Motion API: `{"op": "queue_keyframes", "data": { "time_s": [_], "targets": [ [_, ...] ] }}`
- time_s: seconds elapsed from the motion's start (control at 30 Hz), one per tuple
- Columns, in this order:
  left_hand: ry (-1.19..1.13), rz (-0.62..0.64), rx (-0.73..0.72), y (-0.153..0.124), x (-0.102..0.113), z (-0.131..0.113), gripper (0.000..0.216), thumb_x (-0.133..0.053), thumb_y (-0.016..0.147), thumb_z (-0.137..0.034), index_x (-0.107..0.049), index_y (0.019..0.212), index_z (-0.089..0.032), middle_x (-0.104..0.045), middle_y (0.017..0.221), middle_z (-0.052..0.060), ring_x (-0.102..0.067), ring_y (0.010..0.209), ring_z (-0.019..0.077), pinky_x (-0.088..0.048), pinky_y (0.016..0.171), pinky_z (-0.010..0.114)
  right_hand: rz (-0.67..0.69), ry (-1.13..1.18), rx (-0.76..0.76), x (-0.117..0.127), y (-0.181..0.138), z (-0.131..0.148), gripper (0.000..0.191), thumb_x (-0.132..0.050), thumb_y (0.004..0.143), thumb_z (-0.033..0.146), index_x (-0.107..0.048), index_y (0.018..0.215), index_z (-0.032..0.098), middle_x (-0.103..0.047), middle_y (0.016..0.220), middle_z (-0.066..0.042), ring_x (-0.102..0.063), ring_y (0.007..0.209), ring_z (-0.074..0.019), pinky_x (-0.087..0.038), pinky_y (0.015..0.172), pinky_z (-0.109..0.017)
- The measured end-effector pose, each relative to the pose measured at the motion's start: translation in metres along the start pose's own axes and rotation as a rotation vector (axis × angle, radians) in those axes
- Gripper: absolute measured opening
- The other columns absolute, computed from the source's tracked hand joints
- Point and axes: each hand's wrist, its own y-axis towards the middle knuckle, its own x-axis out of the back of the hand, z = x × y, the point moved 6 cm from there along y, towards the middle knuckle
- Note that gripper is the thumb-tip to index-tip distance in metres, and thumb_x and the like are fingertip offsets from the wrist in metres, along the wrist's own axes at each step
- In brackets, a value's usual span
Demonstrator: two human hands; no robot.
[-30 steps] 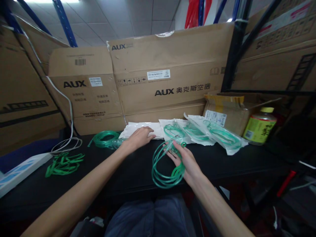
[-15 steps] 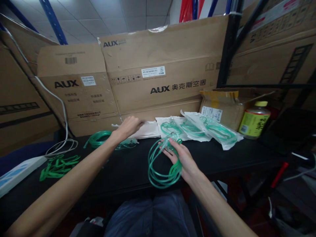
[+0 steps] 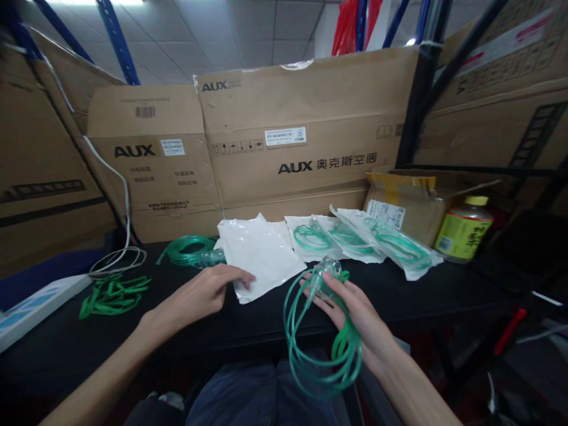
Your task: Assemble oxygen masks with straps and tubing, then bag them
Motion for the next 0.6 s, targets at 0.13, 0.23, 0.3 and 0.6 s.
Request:
{"op": "queue_keyframes", "data": {
  "time_s": [0.13, 0.23, 0.3, 0.6],
  "targets": [
    [0.044, 0.006, 0.097, 0.002, -0.001, -0.018, 0.033, -0.052, 0.089, -0.011, -0.068, 0.116, -0.023, -0.072, 0.119, 0.005, -0.066, 0.11, 0.0227, -0.047, 0.101, 0.035, 0.032, -0.033, -0.027, -0.006, -0.005, -0.006, 0.029, -0.083, 0.077, 0.037, -0.078, 0.095, 0.015, -0.078, 0.107, -0.015, -0.071, 0.11, -0.0331, -0.053, 0.104, -0.047],
    [0.127, 0.042, 0.085, 0.01, -0.011, -0.029, 0.035, -0.062, 0.093, -0.04, -0.066, 0.122, -0.02, -0.07, 0.123, 0.011, -0.065, 0.113, 0.0295, -0.048, 0.1, 0.04, 0.08, -0.053, -0.043, -0.013, -0.007, -0.013, 0.03, -0.082, 0.078, 0.039, -0.078, 0.097, 0.016, -0.078, 0.107, -0.014, -0.071, 0.11, -0.0321, -0.052, 0.105, -0.046],
    [0.149, 0.08, 0.068, 0.013, -0.02, -0.031, 0.035, -0.06, 0.095, -0.043, -0.068, 0.119, -0.019, -0.071, 0.119, 0.013, -0.067, 0.11, 0.03, -0.05, 0.096, 0.038, 0.097, -0.061, -0.052, -0.017, -0.008, -0.017, 0.03, -0.082, 0.079, 0.039, -0.078, 0.097, 0.016, -0.078, 0.108, -0.014, -0.071, 0.11, -0.0322, -0.052, 0.104, -0.047],
    [0.057, 0.127, 0.015, 0.011, -0.023, -0.025, 0.033, -0.043, 0.105, -0.033, -0.071, 0.096, -0.018, -0.076, 0.092, 0.008, -0.073, 0.091, 0.0228, -0.049, 0.081, 0.027, 0.123, -0.085, -0.097, -0.025, -0.012, -0.027, 0.032, -0.083, 0.077, 0.038, -0.078, 0.101, 0.017, -0.078, 0.108, -0.013, -0.071, 0.109, -0.0313, -0.053, 0.103, -0.047]
  ]
}}
